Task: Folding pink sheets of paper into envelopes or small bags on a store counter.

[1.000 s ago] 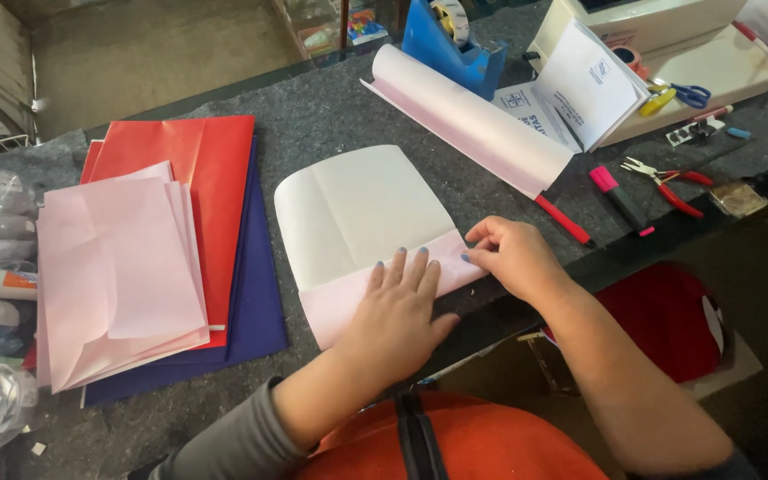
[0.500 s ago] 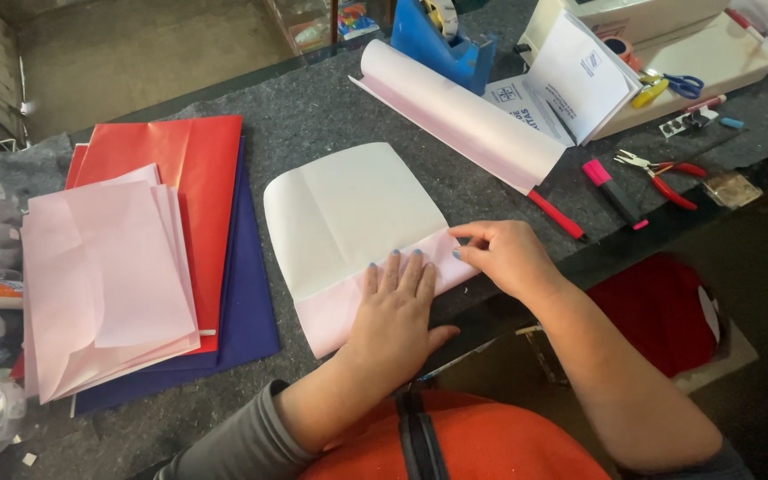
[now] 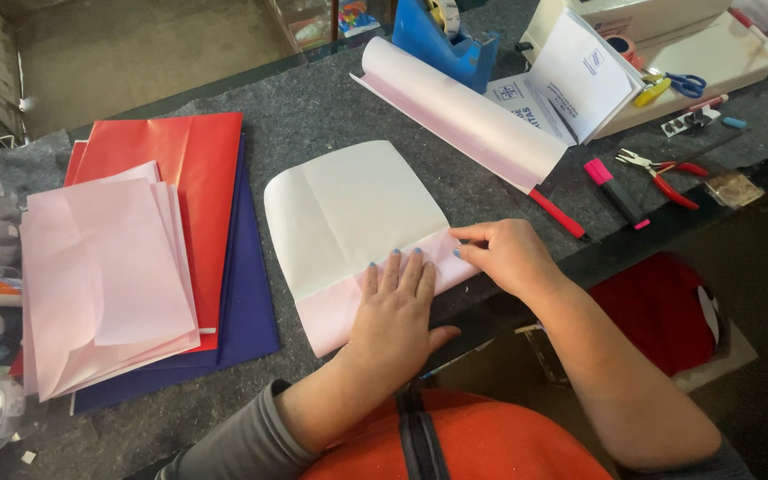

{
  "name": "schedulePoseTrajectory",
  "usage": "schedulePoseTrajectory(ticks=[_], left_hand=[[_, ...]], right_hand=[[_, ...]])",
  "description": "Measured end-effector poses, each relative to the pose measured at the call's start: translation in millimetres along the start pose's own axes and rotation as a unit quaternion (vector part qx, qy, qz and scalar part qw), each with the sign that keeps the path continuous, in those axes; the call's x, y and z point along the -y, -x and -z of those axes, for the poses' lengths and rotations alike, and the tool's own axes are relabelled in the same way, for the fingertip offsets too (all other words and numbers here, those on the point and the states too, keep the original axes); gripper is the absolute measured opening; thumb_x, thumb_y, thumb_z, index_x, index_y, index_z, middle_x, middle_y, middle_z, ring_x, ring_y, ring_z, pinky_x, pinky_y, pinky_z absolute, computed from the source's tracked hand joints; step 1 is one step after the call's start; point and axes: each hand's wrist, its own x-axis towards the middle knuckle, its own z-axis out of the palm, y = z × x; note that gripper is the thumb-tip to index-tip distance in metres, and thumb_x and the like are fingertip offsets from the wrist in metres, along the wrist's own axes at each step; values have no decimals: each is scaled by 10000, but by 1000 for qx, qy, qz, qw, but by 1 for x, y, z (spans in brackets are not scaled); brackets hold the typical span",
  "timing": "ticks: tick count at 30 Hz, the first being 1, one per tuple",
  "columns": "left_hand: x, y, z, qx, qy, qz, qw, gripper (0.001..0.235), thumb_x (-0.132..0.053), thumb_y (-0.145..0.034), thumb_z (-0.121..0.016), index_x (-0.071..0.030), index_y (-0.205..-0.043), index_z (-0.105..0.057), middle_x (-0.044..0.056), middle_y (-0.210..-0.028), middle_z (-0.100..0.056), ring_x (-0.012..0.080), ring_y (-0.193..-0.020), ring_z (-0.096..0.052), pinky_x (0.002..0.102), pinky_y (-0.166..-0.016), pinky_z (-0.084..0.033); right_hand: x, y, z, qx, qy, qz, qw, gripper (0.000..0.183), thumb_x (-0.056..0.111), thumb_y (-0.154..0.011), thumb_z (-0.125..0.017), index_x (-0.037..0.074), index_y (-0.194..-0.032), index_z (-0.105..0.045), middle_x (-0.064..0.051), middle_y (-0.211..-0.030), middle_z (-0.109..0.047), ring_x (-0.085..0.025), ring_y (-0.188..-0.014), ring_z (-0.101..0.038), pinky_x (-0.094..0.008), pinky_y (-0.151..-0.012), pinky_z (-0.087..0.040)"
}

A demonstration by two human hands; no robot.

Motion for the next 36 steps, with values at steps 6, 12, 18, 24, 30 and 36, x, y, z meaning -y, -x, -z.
schedulePoseTrajectory(ticks=[6, 12, 18, 24, 30, 36], left_hand=[[0, 0, 0, 8, 10, 11, 1000, 974, -615, -798, -688, 54, -1453, -421, 239, -1537, -402, 450, -1438, -328, 605, -1138, -254], [0, 1, 0, 8, 9, 8, 1000, 980, -612, -805, -687, 61, -1461, -409, 249, -1538, -398, 456, -1438, -321, 612, -1135, -254], [1, 1, -2, 4, 19, 11, 1000, 986, -613, -802, -684, 60, -1465, -401, 250, -1545, -390, 454, -1444, -315, 613, -1144, -246], [0, 4, -9, -3, -6, -1, 1000, 974, -629, -837, -641, 67, -1472, -394, 255, -1557, -370, 462, -1450, -302, 618, -1145, -230], [-5, 2, 1, 50, -11, 0, 999, 1048, -735, -794, -592, 11, -1495, -369, 293, -1574, -284, 508, -1462, -216, 661, -1139, -170], [-3, 3, -6, 52, -24, -9, 998, 1063, -771, -833, -525, 9, -1526, -322, 295, -1594, -253, 515, -1478, -184, 682, -1140, -142]], right_hand=[[0, 1, -1, 1, -17, -9, 1000, 351, 213, -824, -757, 128, -1164, -769, -182, -945, -779, -226, -803, -779, -324, -756, -581], [-1, 0, -2, -5, -10, 9, 1000, 348, 214, -827, -756, 119, -1162, -768, -176, -978, -776, -229, -838, -780, -321, -768, -580], [-3, 0, -4, -8, -6, 6, 1000, 345, 212, -828, -759, 117, -1159, -771, -179, -976, -773, -226, -834, -779, -322, -763, -582], [-3, 1, -4, -12, -16, 2, 1000, 339, 203, -830, -762, 114, -1157, -770, -166, -917, -780, -207, -783, -774, -314, -738, -581], [-1, 8, -5, -29, -28, 18, 999, 320, 190, -841, -761, 100, -1148, -769, -156, -873, -781, -201, -738, -764, -318, -693, -577], [6, 39, -16, -209, 130, 281, 928, 397, 167, -970, -675, 39, -1345, -642, -165, -1326, -685, -355, -1234, -667, -429, -1075, -520]])
